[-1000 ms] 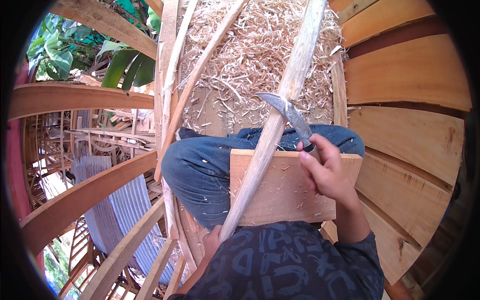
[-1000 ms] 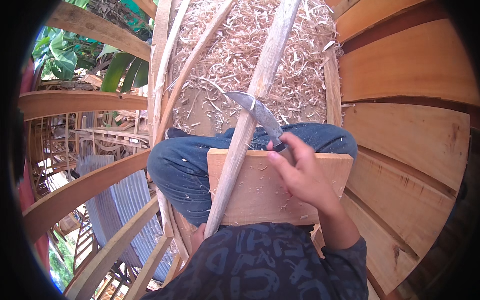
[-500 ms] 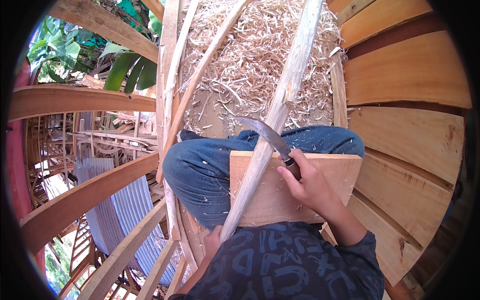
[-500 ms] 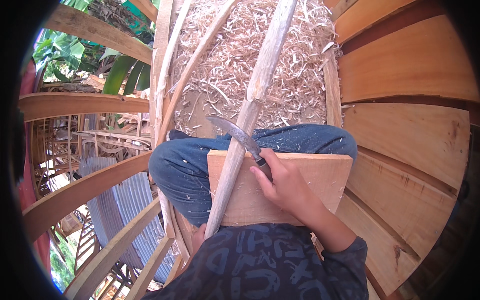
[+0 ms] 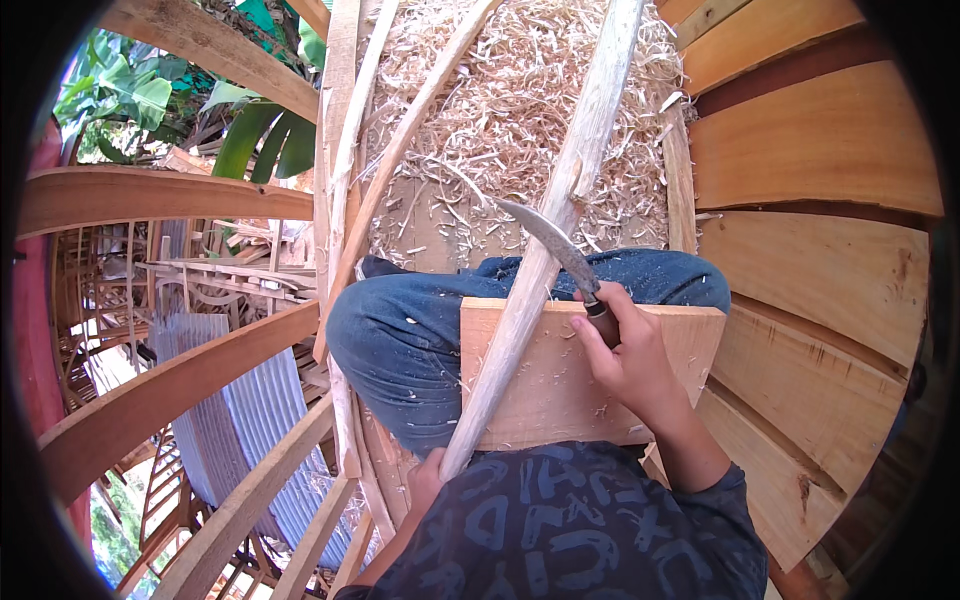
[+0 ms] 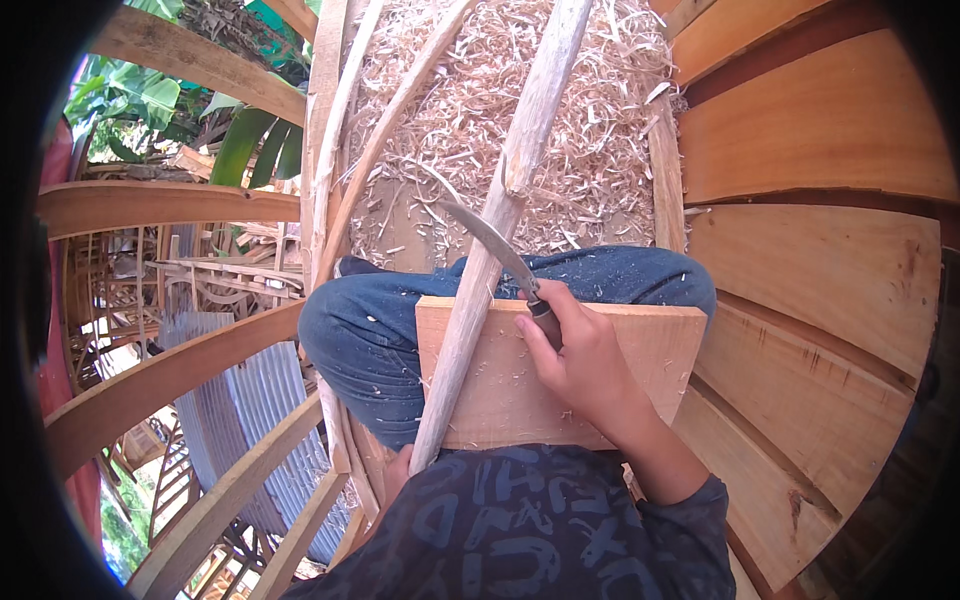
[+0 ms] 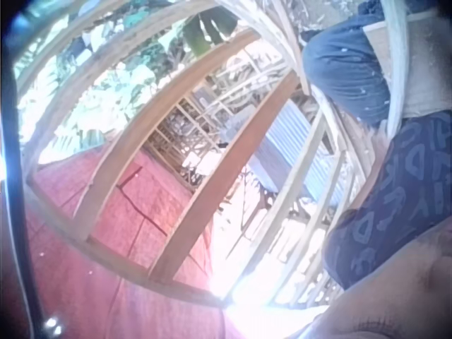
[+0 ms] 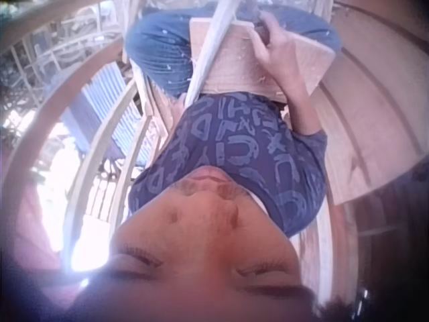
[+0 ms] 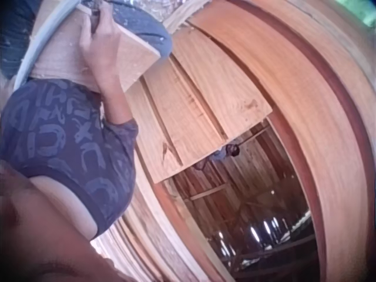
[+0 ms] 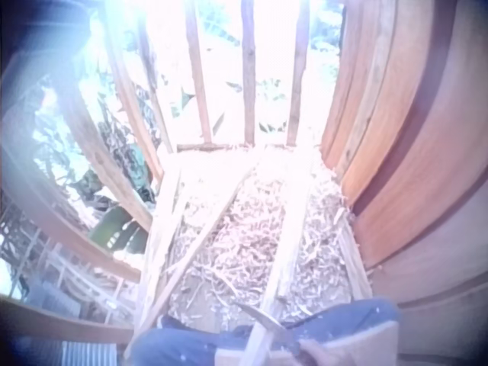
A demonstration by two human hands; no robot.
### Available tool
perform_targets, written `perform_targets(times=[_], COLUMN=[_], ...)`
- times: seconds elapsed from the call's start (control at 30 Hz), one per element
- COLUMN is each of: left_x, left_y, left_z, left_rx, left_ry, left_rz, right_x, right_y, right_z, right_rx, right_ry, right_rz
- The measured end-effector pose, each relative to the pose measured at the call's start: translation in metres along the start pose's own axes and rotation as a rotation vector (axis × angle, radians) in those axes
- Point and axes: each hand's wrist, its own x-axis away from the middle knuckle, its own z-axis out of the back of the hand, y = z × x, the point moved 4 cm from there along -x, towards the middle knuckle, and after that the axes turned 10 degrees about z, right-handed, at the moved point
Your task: The person sits cross-legged and uses a curved blade to shave thin strips from a long wooden stick held between their legs. Wood shavings accumulate on the platform as the person repeatedly scrapes the stick's surface.
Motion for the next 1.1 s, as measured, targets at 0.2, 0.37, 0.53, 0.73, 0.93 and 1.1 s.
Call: perform_targets(times=[0.2, 0.37, 0.53, 0.73, 0.93, 1.1], left_x=[-0.001, -0.001, -0.003, -0.002, -0.003, -0.001], left_y=[0.001, 0.003, -0.006, -0.006, -0.009, -0.001], left_z=[0.0, 0.0, -0.004, -0.004, -0.004, 0.0], left_rx=[0.014, 0.01, 0.019, 0.027, -0.013, -0.014], left_ry=[0.009, 0.015, 0.026, 0.021, 0.036, 0.036], left_rz=[-0.018, -0.017, -0.006, -0.03, -0.048, -0.057], right_x=[-0.009, 0.0, -0.001, 0.0, 0.0, 0.004], right_y=[0.001, -0.008, -0.005, -0.017, -0.012, -0.016], right_z=[0.016, -0.002, 0.0, -0.01, -0.025, -0.017], right_rx=[-0.348, -0.148, -0.416, -1.089, -0.898, -0.558], right_ry=[-0.138, 0.077, -0.007, -0.133, 0.128, 0.368], right_rz=[-0.242, -0.19, -0.087, -0.406, -0.297, 0.144])
